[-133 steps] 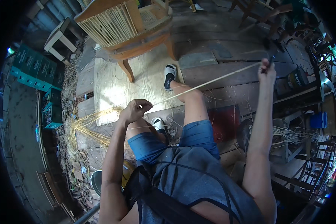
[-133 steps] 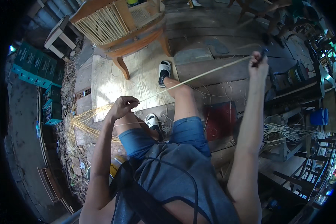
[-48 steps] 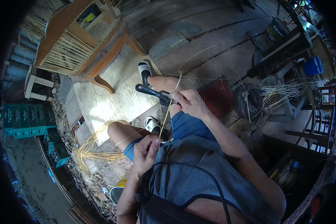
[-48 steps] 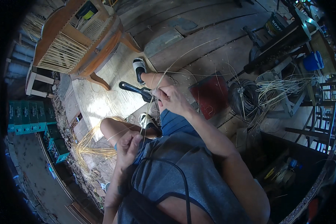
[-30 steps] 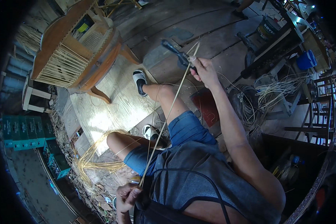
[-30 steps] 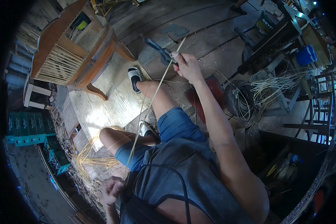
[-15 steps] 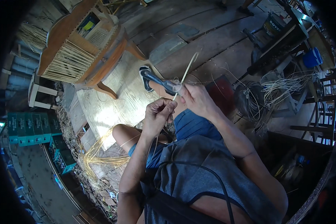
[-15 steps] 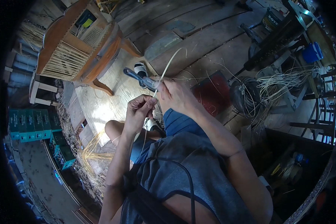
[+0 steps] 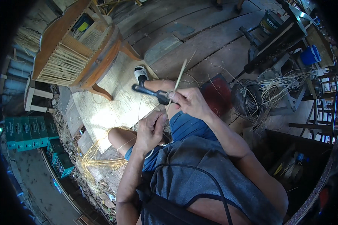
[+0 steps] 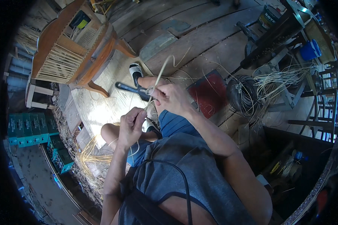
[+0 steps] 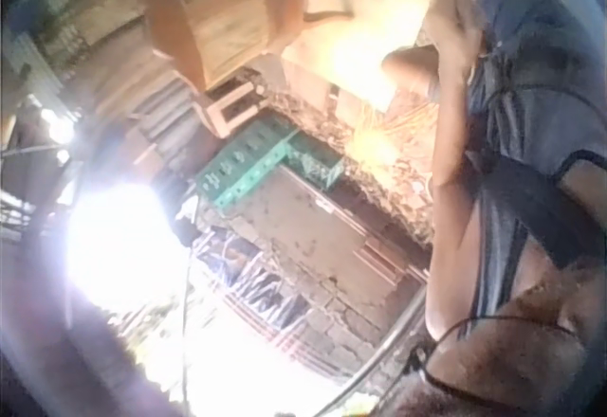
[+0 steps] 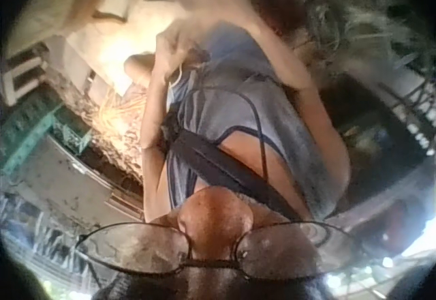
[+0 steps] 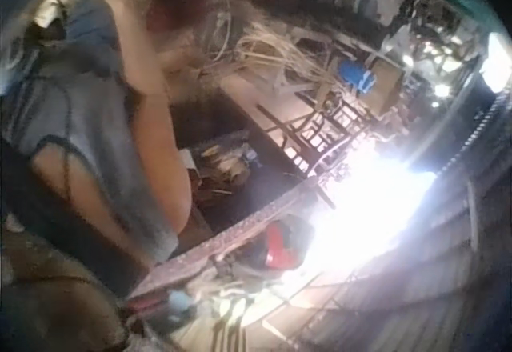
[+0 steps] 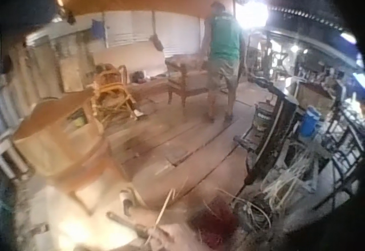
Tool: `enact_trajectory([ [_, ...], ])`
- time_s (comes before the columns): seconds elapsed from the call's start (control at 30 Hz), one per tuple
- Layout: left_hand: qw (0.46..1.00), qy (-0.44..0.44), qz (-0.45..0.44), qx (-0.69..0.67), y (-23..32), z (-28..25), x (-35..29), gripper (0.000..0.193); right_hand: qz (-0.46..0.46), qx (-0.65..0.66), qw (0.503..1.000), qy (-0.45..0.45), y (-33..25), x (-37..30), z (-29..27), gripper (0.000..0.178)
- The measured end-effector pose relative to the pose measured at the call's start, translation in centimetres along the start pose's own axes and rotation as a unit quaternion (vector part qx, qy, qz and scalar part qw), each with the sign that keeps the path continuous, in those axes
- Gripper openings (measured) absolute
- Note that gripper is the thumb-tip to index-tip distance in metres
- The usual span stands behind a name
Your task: Stripping and preparing bamboo or rattan strands for furniture manufacturing.
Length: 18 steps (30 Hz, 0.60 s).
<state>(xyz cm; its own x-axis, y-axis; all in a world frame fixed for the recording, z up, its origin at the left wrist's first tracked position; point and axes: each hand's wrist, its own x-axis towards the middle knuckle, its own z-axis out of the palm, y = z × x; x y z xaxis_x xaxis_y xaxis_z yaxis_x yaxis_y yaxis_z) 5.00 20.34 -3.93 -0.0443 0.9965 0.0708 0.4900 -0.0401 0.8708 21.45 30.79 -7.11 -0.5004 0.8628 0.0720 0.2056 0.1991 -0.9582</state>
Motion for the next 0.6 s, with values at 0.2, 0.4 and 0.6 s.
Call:
enact_trajectory([
  [0.2,1.000,-0.016,-0.005,0.010,1.9,-2.8,-3.9,0.010,0.032,0.058,0.998,-0.001,-1.3,2.9,-3.1,0.038],
  [0.4,0.995,-0.034,-0.093,0.018,3.2,-7.1,-11.1,0.012,0.084,0.150,0.985,0.032,-1.4,5.8,-6.8,0.033],
  [0.6,0.974,-0.059,-0.218,-0.030,2.1,-11.1,-17.0,0.016,0.051,0.141,0.982,0.116,0.2,9.9,-11.2,0.037],
])
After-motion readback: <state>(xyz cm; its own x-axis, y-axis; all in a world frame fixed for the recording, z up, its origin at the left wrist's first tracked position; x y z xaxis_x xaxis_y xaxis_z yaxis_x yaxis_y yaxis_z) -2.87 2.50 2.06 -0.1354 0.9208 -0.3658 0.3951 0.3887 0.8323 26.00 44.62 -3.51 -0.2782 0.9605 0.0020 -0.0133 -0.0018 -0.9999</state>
